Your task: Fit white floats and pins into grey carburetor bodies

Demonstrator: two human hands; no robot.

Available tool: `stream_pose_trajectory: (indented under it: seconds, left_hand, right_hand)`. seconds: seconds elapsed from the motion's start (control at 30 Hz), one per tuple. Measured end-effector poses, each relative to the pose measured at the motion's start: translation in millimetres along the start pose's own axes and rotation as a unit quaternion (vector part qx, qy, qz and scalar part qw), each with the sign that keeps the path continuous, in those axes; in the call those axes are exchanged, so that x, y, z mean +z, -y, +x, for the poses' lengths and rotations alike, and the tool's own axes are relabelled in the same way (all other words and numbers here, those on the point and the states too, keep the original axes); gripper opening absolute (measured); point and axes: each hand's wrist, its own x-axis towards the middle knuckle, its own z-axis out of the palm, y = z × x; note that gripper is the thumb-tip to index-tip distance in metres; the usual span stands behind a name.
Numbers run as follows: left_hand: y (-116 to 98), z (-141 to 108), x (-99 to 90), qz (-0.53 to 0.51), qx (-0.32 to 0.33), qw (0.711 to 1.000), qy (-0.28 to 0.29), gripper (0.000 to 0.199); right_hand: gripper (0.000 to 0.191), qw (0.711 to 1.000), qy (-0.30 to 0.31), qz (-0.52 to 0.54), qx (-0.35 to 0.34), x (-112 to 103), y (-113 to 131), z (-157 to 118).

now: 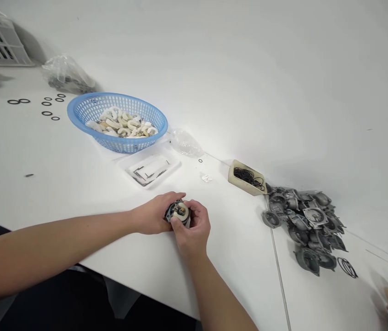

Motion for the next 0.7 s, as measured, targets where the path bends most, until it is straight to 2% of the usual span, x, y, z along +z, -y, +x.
stream_pose_trajectory:
  seconds: [0.43,0.7]
  left_hand:
    - [5.2,-0.6,1.3,-0.007,0.010,1.000,-0.003,0.079]
    - [3.8,0.1,0.3,-0.004,-0.007,1.000,-0.006,0.088]
  right_hand:
    - [0.043,0.998,-0.006,-0.047,0.031,1.0,6.0,1.3]
    - [0.045,0.999,0.001,-0.039,0.036,-1.9,1.3,4.2]
